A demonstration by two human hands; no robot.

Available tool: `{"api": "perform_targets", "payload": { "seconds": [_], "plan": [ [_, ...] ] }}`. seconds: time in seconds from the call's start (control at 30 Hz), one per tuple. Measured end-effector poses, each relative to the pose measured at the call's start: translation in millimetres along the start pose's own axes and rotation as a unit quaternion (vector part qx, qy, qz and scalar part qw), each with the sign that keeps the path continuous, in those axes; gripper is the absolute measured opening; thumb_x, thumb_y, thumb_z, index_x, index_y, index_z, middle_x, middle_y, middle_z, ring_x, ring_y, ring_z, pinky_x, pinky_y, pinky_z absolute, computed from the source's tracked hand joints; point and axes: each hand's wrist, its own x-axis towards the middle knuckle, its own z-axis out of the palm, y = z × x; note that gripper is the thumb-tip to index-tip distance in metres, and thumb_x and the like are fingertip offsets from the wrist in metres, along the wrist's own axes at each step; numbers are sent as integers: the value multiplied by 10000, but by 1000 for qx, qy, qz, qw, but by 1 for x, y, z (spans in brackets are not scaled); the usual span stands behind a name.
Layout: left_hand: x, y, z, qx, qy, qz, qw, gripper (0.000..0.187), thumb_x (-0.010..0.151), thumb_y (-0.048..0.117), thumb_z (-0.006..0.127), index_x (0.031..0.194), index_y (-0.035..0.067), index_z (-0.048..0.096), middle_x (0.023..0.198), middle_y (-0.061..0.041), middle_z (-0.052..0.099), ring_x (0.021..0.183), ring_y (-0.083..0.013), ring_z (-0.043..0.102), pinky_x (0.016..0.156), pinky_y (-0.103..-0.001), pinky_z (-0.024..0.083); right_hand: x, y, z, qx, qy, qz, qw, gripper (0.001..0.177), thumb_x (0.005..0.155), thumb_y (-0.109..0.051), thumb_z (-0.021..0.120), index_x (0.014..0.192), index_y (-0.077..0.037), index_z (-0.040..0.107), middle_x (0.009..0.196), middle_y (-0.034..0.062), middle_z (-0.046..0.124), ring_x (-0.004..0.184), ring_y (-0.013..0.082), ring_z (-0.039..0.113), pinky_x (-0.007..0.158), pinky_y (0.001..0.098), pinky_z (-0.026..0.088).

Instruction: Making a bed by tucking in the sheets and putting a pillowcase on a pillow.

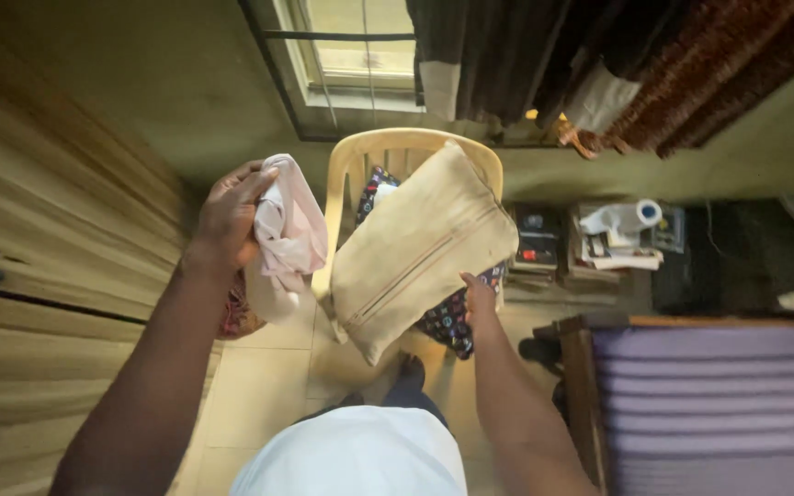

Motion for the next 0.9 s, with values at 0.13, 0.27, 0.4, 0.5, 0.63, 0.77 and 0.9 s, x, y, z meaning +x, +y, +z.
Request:
{"api": "perform_targets", "payload": {
  "seconds": [0.13,0.27,0.4,0.5,0.63,0.77,0.9],
  "plan": [
    [18,-5,10,19,30,-7,999,163,985,149,643,1103,44,682,951,-60,701,824,-170,678,748,-359,601,99,17,2,16,32,120,992,919,804,-465,901,1441,107,567,1557,305,412,1459,457,394,1081,494,438],
    [31,-15,-8,58,45,22,997,188,981,150,659,1129,38,684,975,-42,702,843,-137,683,771,-325,593,65,-30,44,179,-80,129,972,559,822,-437,785,1286,-160,638,1335,114,612,1119,326,574,1053,597,367],
    [54,-26,-22,123,74,62,988,186,983,164,674,1116,38,708,952,-13,698,820,-98,657,751,-287,572,65,-43,86,192,-39,30,980,436,772,-196,889,1134,-1,741,1004,70,738,912,241,681,884,428,572],
    [64,-27,-33,167,103,83,977,168,982,168,681,1087,44,723,902,17,683,769,-76,622,691,-275,544,0,-83,111,88,-39,13,995,369,784,-148,826,1125,-26,753,1026,75,732,870,227,672,736,381,569],
    [78,-38,-54,176,112,105,972,157,974,164,680,1063,44,730,865,28,681,730,-69,609,655,-273,533,-18,-61,123,138,-64,-174,973,364,776,-32,854,1100,86,736,1038,124,719,859,242,650,711,358,533],
    [92,-47,-66,186,114,127,968,170,964,169,693,1066,44,745,869,40,681,735,-54,589,660,-258,516,-101,-97,89,121,-40,-257,958,564,730,-17,842,1253,-27,630,1141,70,703,949,173,682,805,299,577],
    [86,-42,-38,189,62,132,971,209,967,205,707,1086,39,751,899,44,683,764,-49,585,687,-254,523,-210,-146,34,152,-61,-331,929,637,764,-2,760,1362,-42,544,1171,75,687,1014,193,680,895,298,561]
  ]
}}
